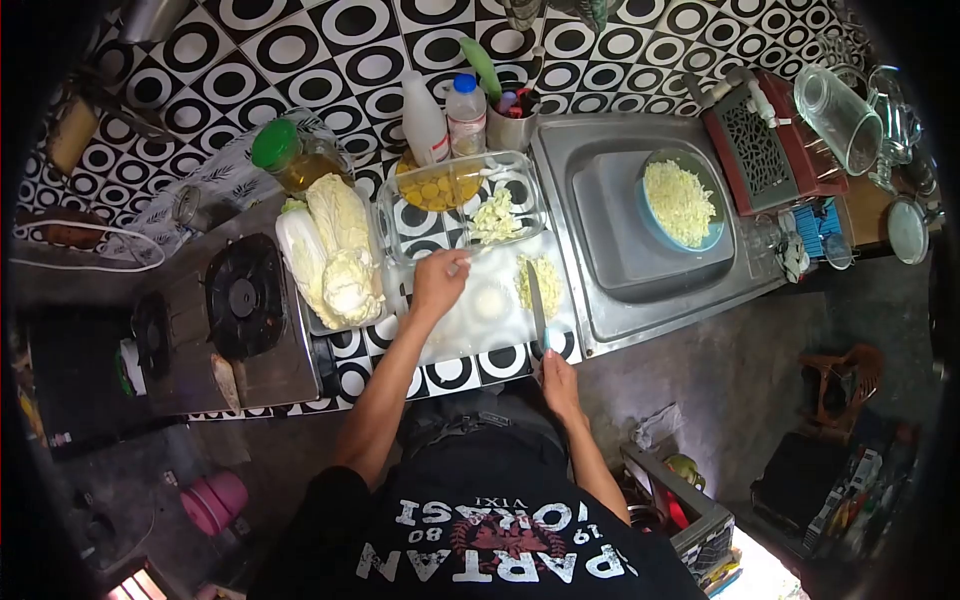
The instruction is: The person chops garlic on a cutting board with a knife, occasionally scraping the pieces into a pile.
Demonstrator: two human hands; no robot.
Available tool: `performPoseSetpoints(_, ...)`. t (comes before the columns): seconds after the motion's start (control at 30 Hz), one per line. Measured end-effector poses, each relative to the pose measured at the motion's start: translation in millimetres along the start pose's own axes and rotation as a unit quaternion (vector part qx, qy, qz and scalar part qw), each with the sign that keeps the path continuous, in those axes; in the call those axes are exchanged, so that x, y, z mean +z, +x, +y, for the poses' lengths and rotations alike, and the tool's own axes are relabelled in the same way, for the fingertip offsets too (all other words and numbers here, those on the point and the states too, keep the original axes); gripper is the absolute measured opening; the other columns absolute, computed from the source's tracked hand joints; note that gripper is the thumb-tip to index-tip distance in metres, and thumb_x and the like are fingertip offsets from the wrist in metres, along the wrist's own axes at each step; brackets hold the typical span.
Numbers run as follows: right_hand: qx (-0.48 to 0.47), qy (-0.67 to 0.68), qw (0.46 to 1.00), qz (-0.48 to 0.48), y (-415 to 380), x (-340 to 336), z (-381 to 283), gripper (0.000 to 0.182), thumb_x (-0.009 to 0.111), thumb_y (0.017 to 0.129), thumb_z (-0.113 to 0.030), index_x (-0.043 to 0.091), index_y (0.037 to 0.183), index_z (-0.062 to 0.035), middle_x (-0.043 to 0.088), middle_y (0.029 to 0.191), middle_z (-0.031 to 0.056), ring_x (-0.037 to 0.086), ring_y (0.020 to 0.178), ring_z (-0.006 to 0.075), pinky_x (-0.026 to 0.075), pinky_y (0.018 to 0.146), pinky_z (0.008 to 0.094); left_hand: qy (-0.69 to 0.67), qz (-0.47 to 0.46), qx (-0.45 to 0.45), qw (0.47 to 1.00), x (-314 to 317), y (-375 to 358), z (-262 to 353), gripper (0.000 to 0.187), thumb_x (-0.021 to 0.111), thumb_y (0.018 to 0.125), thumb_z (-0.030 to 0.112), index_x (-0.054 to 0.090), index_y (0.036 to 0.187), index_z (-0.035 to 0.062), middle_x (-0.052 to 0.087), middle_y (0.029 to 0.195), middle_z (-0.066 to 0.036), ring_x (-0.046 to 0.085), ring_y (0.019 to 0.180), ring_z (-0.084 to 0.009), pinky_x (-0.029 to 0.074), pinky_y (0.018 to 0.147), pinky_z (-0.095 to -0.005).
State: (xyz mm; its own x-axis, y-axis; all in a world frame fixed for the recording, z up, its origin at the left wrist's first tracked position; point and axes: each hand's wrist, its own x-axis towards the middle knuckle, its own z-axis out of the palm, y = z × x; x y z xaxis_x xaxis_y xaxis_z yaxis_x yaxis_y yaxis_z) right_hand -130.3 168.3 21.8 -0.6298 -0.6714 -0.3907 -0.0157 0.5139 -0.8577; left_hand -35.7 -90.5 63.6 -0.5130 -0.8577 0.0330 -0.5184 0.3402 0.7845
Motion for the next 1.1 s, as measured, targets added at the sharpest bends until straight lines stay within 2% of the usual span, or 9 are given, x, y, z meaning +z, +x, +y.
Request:
performPoseSetpoints(0.1,0.007,-0.016,1.000,-0.006,-6.1,4.8,-6.1,0.048,0.036,0.097,-0.041,0.051,0.072,-0.0023,0.045,0.057,0.0004,0.042,0.053,0.0089,0.034,0.048,0.0266,-0.068,-0.081,0.012,0.994,9.4,-24.1,-7.2,0.017,0.063,0.073,0.008,0.069,0.088,0.0060,0.067,0.079,-0.010,0.062,0.063,-0.0220,0.049,0.061,-0.0297)
performPoseSetpoints(0.17,0.017,-0.004,1.000,-0.013,-6.0,8.0,-10.1,0.048,0.035,0.097,-0.040,0.051,0.073,-0.0020,0.045,0.057,0.0010,0.043,0.053,0.0094,0.035,0.049,0.0271,-0.116,-0.190,-0.046,0.974,21.4,-40.0,-19.6,0.016,0.063,0.073,0.010,0.069,0.087,0.0056,0.067,0.077,-0.011,0.064,0.068,-0.0209,0.050,0.065,-0.0295)
performPoseSetpoints(0.23,0.027,-0.064,0.997,-0.030,-6.6,10.8,-11.8,0.049,0.034,0.096,-0.041,0.053,0.082,0.0021,0.054,0.064,0.0203,0.054,0.062,0.0337,0.041,0.060,0.0414,-0.090,-0.184,-0.046,0.978,29.1,-53.0,-25.3,0.016,0.063,0.073,0.011,0.069,0.086,0.0050,0.067,0.076,-0.012,0.065,0.068,-0.0215,0.051,0.065,-0.0300)
performPoseSetpoints(0.27,0.030,-0.064,0.997,-0.027,-7.6,12.9,-12.3,0.049,0.034,0.096,-0.041,0.053,0.082,0.0021,0.054,0.064,0.0203,0.054,0.062,0.0337,0.041,0.060,0.0414,-0.063,-0.176,-0.047,0.981,32.8,-58.5,-28.4,0.016,0.062,0.073,0.011,0.069,0.085,0.0045,0.067,0.075,-0.012,0.065,0.069,-0.0222,0.051,0.066,-0.0305)
performPoseSetpoints(0.33,-0.026,-0.082,0.996,0.007,-8.4,18.2,-15.2,0.048,0.036,0.097,-0.039,0.050,0.072,-0.0009,0.047,0.057,0.0071,0.045,0.054,0.0163,0.038,0.053,0.0330,-0.021,-0.185,-0.054,0.981,35.0,-64.3,-28.9,0.017,0.063,0.073,0.013,0.069,0.087,0.0048,0.066,0.080,-0.012,0.064,0.076,-0.0260,0.050,0.071,-0.0341)
performPoseSetpoints(0.37,-0.016,-0.094,0.995,-0.002,-8.6,18.6,-16.7,0.049,0.036,0.096,-0.040,0.051,0.074,0.0009,0.049,0.060,0.0135,0.049,0.057,0.0240,0.040,0.057,0.0374,0.016,-0.141,-0.020,0.990,35.8,-67.0,-29.1,0.018,0.063,0.073,0.014,0.069,0.088,0.0056,0.065,0.083,-0.013,0.062,0.079,-0.0278,0.049,0.073,-0.0356)
performPoseSetpoints(0.5,0.001,-0.143,0.989,-0.035,-7.8,16.7,-20.9,0.049,0.035,0.096,-0.041,0.051,0.078,0.0018,0.051,0.063,0.0184,0.051,0.060,0.0306,0.041,0.060,0.0401,0.047,-0.063,0.048,0.996,37.6,-69.7,-17.3,0.019,0.066,0.074,0.017,0.069,0.091,0.0091,0.060,0.085,-0.011,0.055,0.083,-0.0308,0.045,0.077,-0.0387)
performPoseSetpoints(0.77,-0.002,-0.234,0.969,-0.074,-2.2,5.9,-30.2,0.049,0.033,0.096,-0.041,0.053,0.084,0.0018,0.058,0.077,0.0281,0.055,0.079,0.0468,0.041,0.070,0.0501,0.100,-0.121,0.054,0.986,54.2,-62.9,-6.2,0.012,0.062,0.076,0.016,0.070,0.083,0.0110,0.060,0.087,-0.006,0.053,0.087,-0.0270,0.044,0.080,-0.0368)
performPoseSetpoints(1.1,-0.010,-0.304,0.949,-0.089,18.2,19.2,-38.1,0.045,0.030,0.097,-0.036,0.053,0.091,0.0024,0.058,0.078,0.0316,0.056,0.078,0.0502,0.042,0.071,0.0562,0.082,-0.074,0.052,0.993,60.2,-68.9,-11.8,0.011,0.065,0.072,0.012,0.070,0.082,0.0098,0.061,0.084,-0.007,0.054,0.081,-0.0286,0.045,0.075,-0.0379)
